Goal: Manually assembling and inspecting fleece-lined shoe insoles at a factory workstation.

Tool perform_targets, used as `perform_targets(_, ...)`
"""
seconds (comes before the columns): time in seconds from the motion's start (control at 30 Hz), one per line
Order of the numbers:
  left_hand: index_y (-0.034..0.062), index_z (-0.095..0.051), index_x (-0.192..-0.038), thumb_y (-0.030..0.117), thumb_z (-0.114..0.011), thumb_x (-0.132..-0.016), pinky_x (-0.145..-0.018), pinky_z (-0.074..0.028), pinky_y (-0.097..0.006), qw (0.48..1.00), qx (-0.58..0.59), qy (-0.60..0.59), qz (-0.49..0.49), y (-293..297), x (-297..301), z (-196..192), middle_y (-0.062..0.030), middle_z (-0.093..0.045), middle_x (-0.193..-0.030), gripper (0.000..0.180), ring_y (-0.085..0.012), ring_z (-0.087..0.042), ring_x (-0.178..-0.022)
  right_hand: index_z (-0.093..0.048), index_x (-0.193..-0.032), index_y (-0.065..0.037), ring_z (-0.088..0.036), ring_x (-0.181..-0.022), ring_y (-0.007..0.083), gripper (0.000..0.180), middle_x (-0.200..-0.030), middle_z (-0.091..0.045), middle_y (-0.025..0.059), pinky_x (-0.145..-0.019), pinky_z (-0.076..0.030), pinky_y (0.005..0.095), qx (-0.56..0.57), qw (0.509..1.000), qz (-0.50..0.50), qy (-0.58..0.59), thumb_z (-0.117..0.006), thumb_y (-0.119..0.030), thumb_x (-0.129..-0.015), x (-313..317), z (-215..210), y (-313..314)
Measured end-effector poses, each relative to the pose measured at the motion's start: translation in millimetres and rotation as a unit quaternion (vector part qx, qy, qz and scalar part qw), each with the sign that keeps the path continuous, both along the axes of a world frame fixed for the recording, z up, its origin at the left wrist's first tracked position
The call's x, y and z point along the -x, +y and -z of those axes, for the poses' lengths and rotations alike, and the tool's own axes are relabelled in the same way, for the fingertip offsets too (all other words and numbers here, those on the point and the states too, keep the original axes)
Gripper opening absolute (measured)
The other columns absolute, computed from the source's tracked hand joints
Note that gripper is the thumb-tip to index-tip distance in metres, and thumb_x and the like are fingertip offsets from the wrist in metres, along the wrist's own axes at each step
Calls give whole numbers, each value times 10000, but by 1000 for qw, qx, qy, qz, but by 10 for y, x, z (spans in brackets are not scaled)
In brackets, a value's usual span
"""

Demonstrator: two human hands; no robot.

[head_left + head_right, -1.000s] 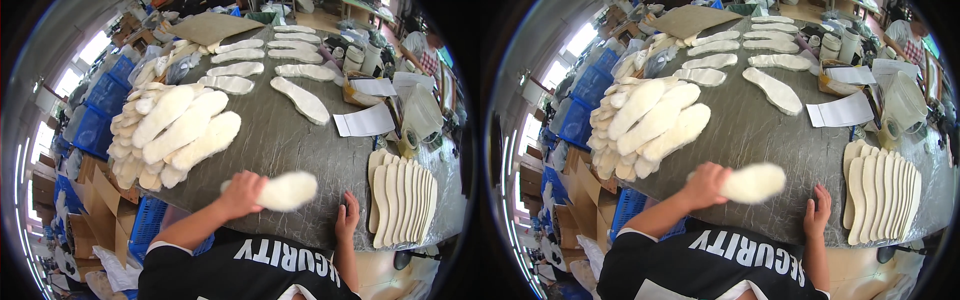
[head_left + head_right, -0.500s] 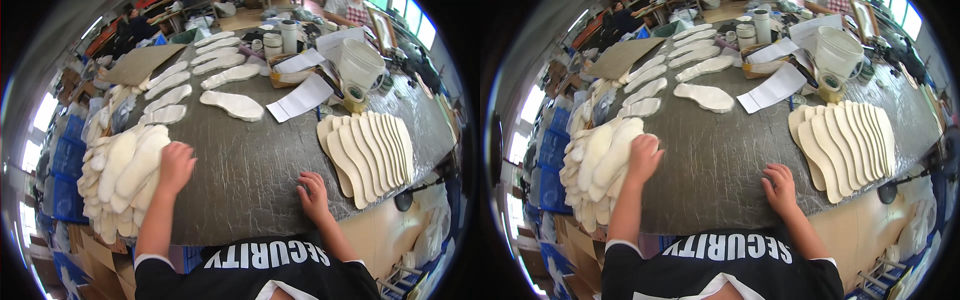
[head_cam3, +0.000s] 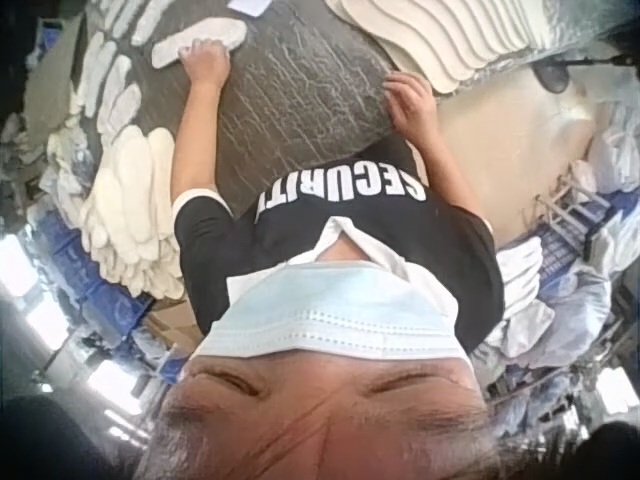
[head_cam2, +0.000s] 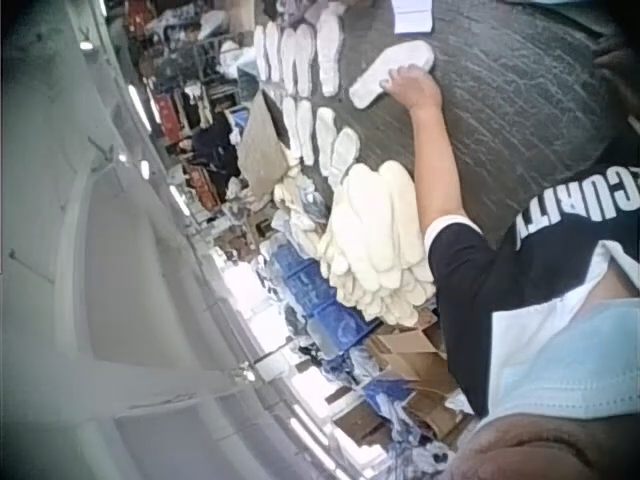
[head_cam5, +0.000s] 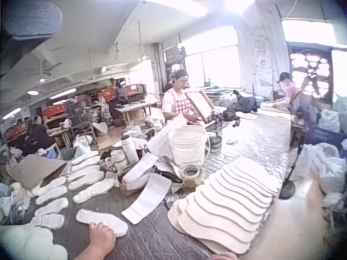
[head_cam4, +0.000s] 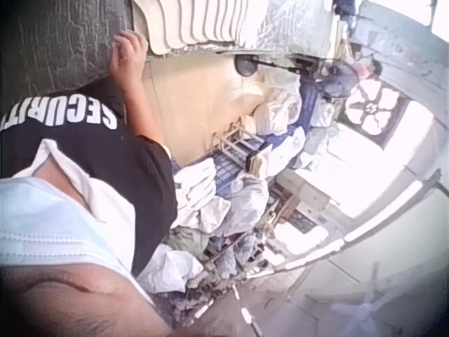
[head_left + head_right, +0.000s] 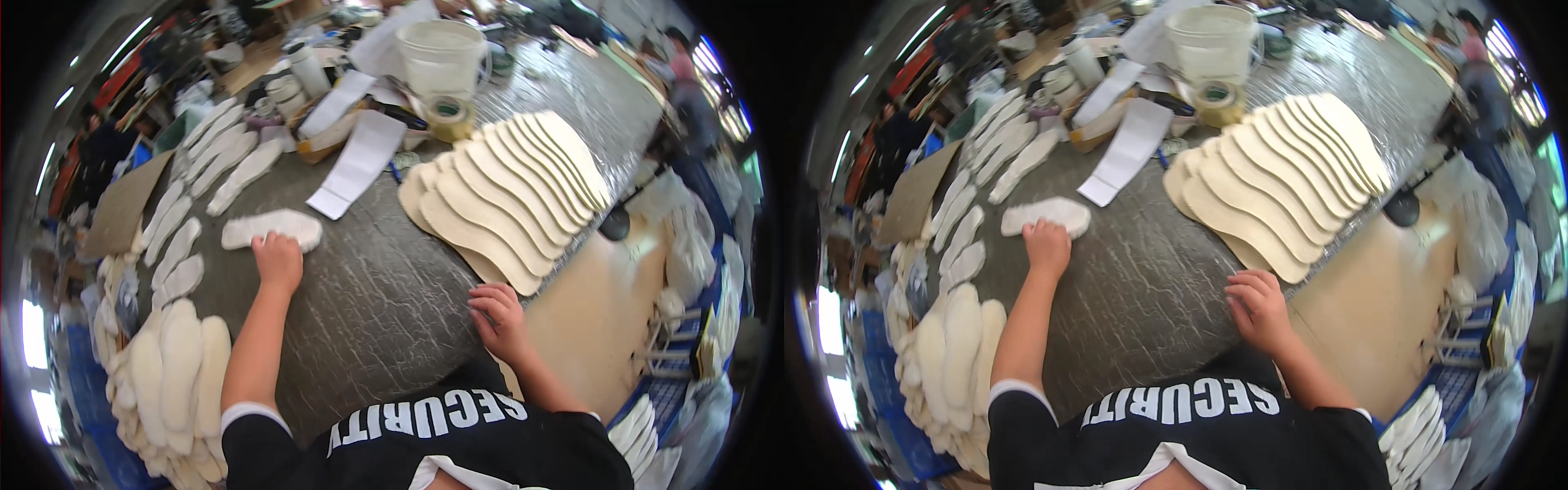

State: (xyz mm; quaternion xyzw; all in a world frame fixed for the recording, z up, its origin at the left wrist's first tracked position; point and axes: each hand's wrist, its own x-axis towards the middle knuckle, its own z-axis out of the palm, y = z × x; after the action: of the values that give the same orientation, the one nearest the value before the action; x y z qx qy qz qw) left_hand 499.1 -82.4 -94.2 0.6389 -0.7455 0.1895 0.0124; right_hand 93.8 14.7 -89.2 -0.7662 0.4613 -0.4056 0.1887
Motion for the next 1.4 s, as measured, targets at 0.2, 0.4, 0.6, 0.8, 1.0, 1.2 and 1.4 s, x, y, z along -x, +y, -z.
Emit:
perform_targets(0.2,65,-647,-646,119,-581,-729,-654,-425,-464,955,-237,85,155,932,1260,-504,-170,-643,-687,119,-318,-621,-735,-657,-927,-68,-595,-942,308,200,-981,-665,88,-881,-430,414,71,992,106,9,-703,-23,-738,222,-57,-322)
perform_targets(0.4,21,-606,-769,173,-708,-777,-689,-478,-450,900,-316,248,167,977,1585,-471,-163,-645,-805,183,-367,-608,-773,-659,-952,-91,-539,-1082,301,209,-1160,-612,100,-923,-404,415,79,953,257,137,-667,-33,-751,858,-219,-719)
perform_targets(0.6,12,-607,-834,85,-670,-792,-677,-493,-358,792,-426,416,130,1008,1412,-517,-133,-644,-777,105,-285,-620,-717,-640,-1011,-88,-505,-1188,315,207,-1253,-569,113,-964,-389,434,96,882,314,338,-548,-55,-828,2039,-218,-1267)
perform_targets(0.8,55,-516,-773,64,-706,-737,-561,-406,-273,785,-434,438,60,952,1341,-485,-12,-487,-665,193,-109,-465,-623,-623,-1034,-114,-547,-1145,294,255,-1197,-594,65,-934,-425,444,-92,900,233,358,-641,-140,-781,2493,-232,-1728)
perform_targets(1.0,58,-531,-848,1,-660,-783,-609,-413,-213,600,-453,658,-34,1068,1149,-423,34,-527,-787,156,-45,-493,-712,-731,-969,-52,-662,-802,333,363,-886,-687,187,-738,-526,369,-96,949,140,267,-744,-54,-607,2881,-116,-2114)
perform_targets(1.2,40,-591,-941,-10,-678,-798,-716,-467,-233,624,-473,621,6,1051,1218,-484,14,-574,-857,175,-71,-555,-803,-713,-835,-59,-620,-695,354,244,-784,-672,175,-620,-497,386,-203,796,8,571,-698,2,-600,2727,-538,-2567)
perform_targets(1.4,25,-612,-981,50,-690,-822,-760,-489,-255,666,-478,568,74,1081,1370,-463,-9,-620,-905,179,-98,-589,-836,-715,-1006,-79,-650,-842,329,279,-893,-691,140,-744,-510,372,34,919,122,375,-613,11,-763,2996,-435,-2421)
